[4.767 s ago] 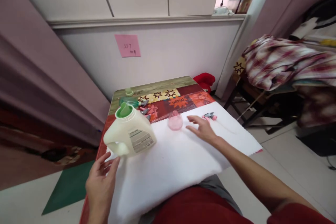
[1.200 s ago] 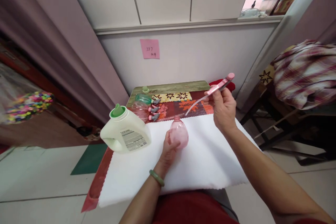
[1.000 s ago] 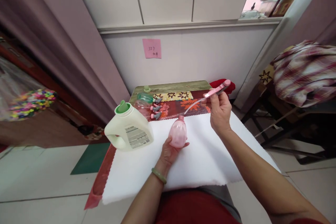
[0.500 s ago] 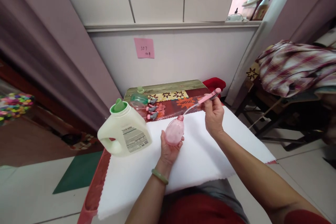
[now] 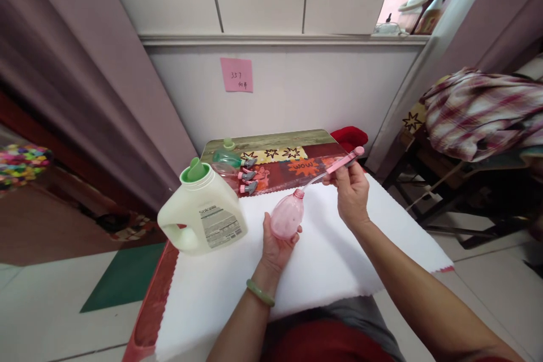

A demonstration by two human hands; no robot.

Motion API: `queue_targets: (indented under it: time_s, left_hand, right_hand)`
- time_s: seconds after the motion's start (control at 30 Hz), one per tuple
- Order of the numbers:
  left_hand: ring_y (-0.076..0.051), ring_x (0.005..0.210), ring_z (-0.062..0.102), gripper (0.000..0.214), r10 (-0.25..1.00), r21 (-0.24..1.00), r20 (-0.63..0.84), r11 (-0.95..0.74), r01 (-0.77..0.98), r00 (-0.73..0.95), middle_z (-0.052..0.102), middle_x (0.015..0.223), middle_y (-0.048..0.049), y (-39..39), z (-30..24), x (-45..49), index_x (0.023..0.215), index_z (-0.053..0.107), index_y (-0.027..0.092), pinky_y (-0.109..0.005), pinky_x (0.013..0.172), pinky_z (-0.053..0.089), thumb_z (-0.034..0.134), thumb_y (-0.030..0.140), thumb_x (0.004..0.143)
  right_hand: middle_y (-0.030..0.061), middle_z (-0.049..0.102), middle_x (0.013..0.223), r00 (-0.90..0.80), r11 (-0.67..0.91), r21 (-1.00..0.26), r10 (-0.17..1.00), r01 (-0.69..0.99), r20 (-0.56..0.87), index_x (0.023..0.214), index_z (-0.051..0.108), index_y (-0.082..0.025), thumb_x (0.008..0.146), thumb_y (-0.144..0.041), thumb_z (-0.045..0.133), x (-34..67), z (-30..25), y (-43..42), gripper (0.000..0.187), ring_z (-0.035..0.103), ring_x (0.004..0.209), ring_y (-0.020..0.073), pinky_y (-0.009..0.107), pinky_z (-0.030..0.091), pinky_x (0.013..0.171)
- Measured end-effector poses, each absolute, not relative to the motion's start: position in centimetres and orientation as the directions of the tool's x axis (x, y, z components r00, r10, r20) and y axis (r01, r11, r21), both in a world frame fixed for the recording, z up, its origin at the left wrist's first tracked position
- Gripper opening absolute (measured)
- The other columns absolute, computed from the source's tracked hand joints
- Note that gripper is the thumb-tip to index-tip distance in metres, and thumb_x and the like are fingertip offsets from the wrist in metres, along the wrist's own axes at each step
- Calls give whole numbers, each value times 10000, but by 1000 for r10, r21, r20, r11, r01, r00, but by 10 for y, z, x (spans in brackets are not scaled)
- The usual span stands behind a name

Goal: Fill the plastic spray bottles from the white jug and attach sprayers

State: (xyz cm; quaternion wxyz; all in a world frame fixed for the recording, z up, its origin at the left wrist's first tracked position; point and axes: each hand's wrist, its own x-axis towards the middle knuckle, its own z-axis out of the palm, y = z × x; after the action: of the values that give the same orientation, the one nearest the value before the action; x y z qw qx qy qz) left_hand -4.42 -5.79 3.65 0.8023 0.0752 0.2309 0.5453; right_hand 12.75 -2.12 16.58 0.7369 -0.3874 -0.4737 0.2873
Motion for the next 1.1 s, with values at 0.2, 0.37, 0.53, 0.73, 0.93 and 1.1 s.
queue_targets:
  time_s: [0.2,0.37,0.53,0.73,0.93,1.1]
  left_hand:
    - [-220,657,700,725,913,400,-259,398,-826,315,755,934,-165,-59,39,-43,1291,634,113,-259,466,500,510,714,905]
    - [-235,686,704,748,914,415,-223,404,-815,340,759,919,-188,-64,44,-41,1245,668,86,-292,538,524,503,726,897]
    - [-277,781,731,781,905,424,-211,425,-800,369,766,922,-210,-68,44,-43,1195,692,58,-374,714,577,468,745,898]
    - [-329,754,742,863,856,441,-218,515,-735,468,759,910,-257,-66,37,-47,1225,668,24,-409,632,583,430,781,885]
    - [-210,445,626,807,871,475,-198,486,-733,449,753,839,-212,-66,35,-44,1157,682,43,-272,331,382,410,757,899]
    - [-173,379,568,807,868,494,-218,492,-717,446,745,805,-214,-65,38,-43,1087,692,34,-249,294,309,383,758,909]
  right_hand:
    - [-31,629,767,240,436,-900,873,3,424,972,627,-231,898,-500,689,115,140,-21,286,586,685,142,291,517,691]
    - [0,684,925,120,364,-925,919,110,376,1015,694,-223,889,-483,696,108,118,-25,289,595,820,171,314,488,822]
    - [6,714,911,63,272,-960,961,-70,268,1016,711,-221,878,-497,701,104,112,-30,308,624,866,196,331,493,846]
    - [48,774,1016,-38,126,-966,990,-226,138,1090,745,-233,840,-518,741,110,123,-30,379,686,969,240,398,495,965]
    - [79,780,1084,-140,98,-962,981,-254,136,1148,732,-226,861,-563,714,118,118,-27,443,677,1110,285,444,492,1014]
    - [81,773,1099,-146,113,-939,975,-325,168,1103,729,-223,852,-587,724,117,117,-24,442,685,1127,279,444,480,1051]
